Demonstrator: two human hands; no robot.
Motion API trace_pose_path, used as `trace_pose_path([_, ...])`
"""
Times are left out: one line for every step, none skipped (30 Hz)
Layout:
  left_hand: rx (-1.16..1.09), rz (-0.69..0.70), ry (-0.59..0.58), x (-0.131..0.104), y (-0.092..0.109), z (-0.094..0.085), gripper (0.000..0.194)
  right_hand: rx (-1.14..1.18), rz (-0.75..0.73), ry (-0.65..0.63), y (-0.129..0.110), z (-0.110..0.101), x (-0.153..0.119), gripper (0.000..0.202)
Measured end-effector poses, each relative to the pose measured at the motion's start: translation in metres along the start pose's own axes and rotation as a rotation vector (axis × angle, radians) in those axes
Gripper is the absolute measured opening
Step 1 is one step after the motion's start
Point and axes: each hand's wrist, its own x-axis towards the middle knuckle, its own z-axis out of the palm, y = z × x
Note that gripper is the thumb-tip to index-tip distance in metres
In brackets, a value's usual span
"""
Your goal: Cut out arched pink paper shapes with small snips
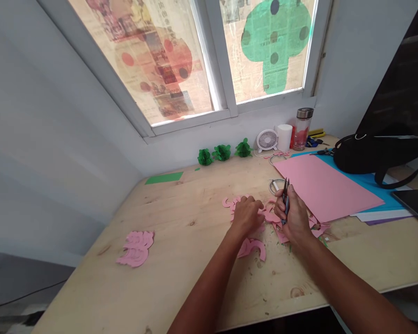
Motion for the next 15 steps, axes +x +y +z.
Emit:
trace_pose_path([0.062, -0.004, -0.063, 0.003, 0.000, 0.000, 0.024, 0.003, -0.003, 0.007, 0.001, -0.001, 0.001, 0.038])
trace_pose_path([0.083, -0.006, -0.089, 0.006, 0.000, 0.000, 0.024, 0.005, 0.001, 0.005, 0.002, -0.002, 0.002, 0.038])
trace_pose_path([0.094, -0.004, -0.102, 0.009, 0.000, 0.000, 0.023, 0.009, 0.001, 0.004, 0.003, -0.003, 0.003, 0.038])
trace_pose_path([0.102, -0.003, -0.117, 0.011, -0.001, 0.000, 0.021, 0.008, 0.005, 0.003, 0.005, -0.004, 0.004, 0.039])
trace_pose_path([0.107, -0.001, -0.127, 0.013, -0.002, 0.000, 0.019, 0.012, 0.008, 0.002, 0.006, -0.005, 0.005, 0.039])
trace_pose_path([0.111, 0.000, -0.134, 0.015, -0.002, 0.001, 0.017, 0.014, 0.018, -0.004, 0.006, -0.005, 0.006, 0.040])
trace_pose_path([0.113, 0.001, -0.139, 0.016, -0.003, 0.001, 0.016, 0.016, 0.027, -0.008, 0.007, -0.005, 0.006, 0.040])
trace_pose_path([0.114, 0.001, -0.139, 0.016, -0.003, 0.001, 0.014, 0.017, 0.033, -0.010, 0.007, -0.004, 0.006, 0.040])
trace_pose_path([0.113, 0.000, -0.136, 0.016, -0.003, 0.001, 0.013, 0.017, 0.036, -0.011, 0.007, -0.004, 0.006, 0.040])
trace_pose_path([0.111, -0.002, -0.130, 0.015, -0.003, 0.000, 0.013, 0.016, 0.036, -0.009, 0.007, -0.004, 0.007, 0.040])
trace_pose_path([0.109, -0.005, -0.120, 0.014, -0.004, -0.001, 0.013, 0.015, 0.034, -0.008, 0.007, -0.004, 0.007, 0.039])
trace_pose_path([0.107, -0.007, -0.109, 0.012, -0.004, -0.002, 0.013, 0.012, 0.030, -0.006, 0.007, -0.004, 0.007, 0.039])
trace_pose_path([0.100, -0.010, -0.090, 0.009, -0.005, -0.003, 0.012, 0.006, 0.027, -0.003, 0.007, -0.004, 0.008, 0.038])
trace_pose_path([0.096, -0.014, -0.070, 0.006, -0.006, -0.005, 0.012, -0.003, 0.022, 0.003, 0.007, -0.004, 0.009, 0.038])
trace_pose_path([0.085, -0.015, -0.041, 0.003, -0.008, -0.006, 0.012, -0.016, 0.015, 0.014, 0.008, -0.005, 0.009, 0.039])
